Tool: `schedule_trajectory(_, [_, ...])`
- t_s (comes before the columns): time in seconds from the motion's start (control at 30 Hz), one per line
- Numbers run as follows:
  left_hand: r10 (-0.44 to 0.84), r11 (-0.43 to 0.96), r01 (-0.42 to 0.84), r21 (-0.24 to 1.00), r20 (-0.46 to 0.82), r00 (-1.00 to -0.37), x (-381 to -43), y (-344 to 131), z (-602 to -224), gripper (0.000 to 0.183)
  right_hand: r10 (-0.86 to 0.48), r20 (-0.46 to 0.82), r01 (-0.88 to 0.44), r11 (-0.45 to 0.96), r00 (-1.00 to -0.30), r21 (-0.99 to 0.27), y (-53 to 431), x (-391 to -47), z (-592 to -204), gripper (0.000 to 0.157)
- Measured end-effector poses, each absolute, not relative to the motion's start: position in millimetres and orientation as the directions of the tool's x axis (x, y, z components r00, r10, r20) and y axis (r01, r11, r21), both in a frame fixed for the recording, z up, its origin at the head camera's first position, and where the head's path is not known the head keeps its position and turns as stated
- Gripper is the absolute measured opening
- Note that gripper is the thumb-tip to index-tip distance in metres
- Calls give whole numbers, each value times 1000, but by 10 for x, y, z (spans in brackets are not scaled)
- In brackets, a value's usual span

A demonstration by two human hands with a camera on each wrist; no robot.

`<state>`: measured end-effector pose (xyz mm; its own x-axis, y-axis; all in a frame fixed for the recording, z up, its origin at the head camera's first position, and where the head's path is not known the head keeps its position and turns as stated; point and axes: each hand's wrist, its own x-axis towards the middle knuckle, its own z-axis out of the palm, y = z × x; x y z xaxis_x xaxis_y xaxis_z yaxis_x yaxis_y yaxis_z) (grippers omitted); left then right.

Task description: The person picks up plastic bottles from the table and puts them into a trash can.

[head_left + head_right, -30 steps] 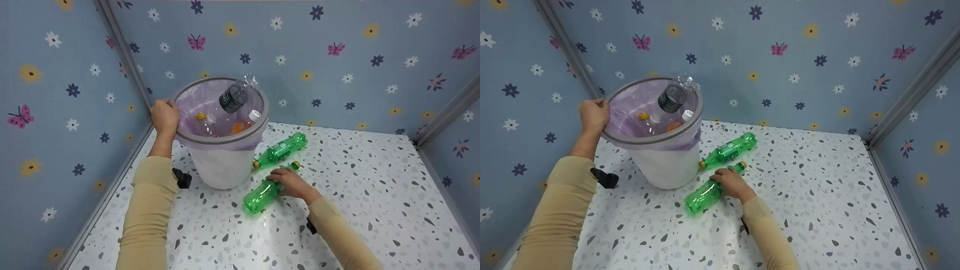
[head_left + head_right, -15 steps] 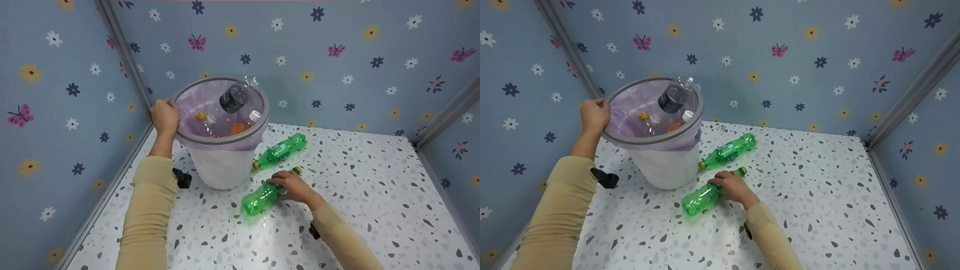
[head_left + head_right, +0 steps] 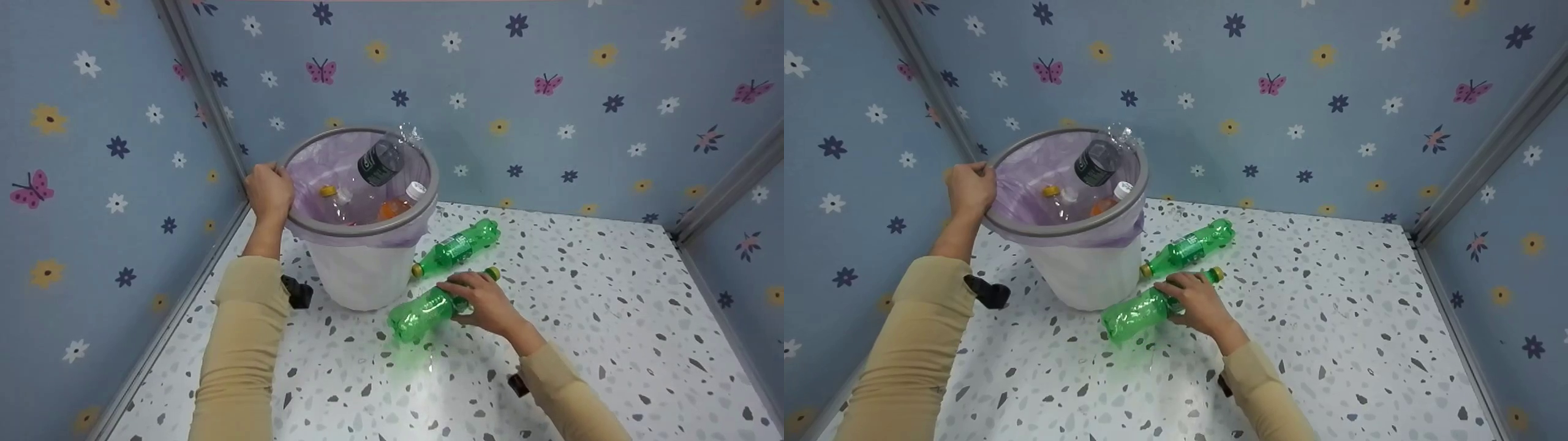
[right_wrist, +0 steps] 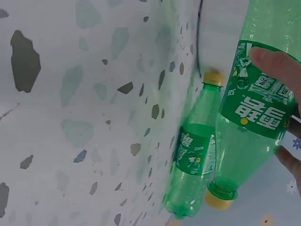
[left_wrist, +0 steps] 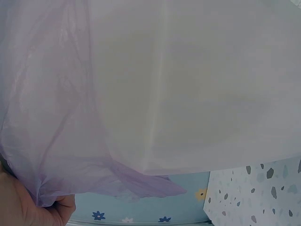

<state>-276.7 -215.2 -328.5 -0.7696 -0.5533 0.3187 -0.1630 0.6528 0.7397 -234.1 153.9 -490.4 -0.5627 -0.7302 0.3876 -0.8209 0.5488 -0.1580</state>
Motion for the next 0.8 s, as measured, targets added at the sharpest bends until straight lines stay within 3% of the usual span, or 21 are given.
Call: schedule_trajectory(0.8, [-552,640,-181,747,283,-784,-2746,-2140,-3262,29,-629,604,-827,554,-490,-93,1466,-2004,-3880,66])
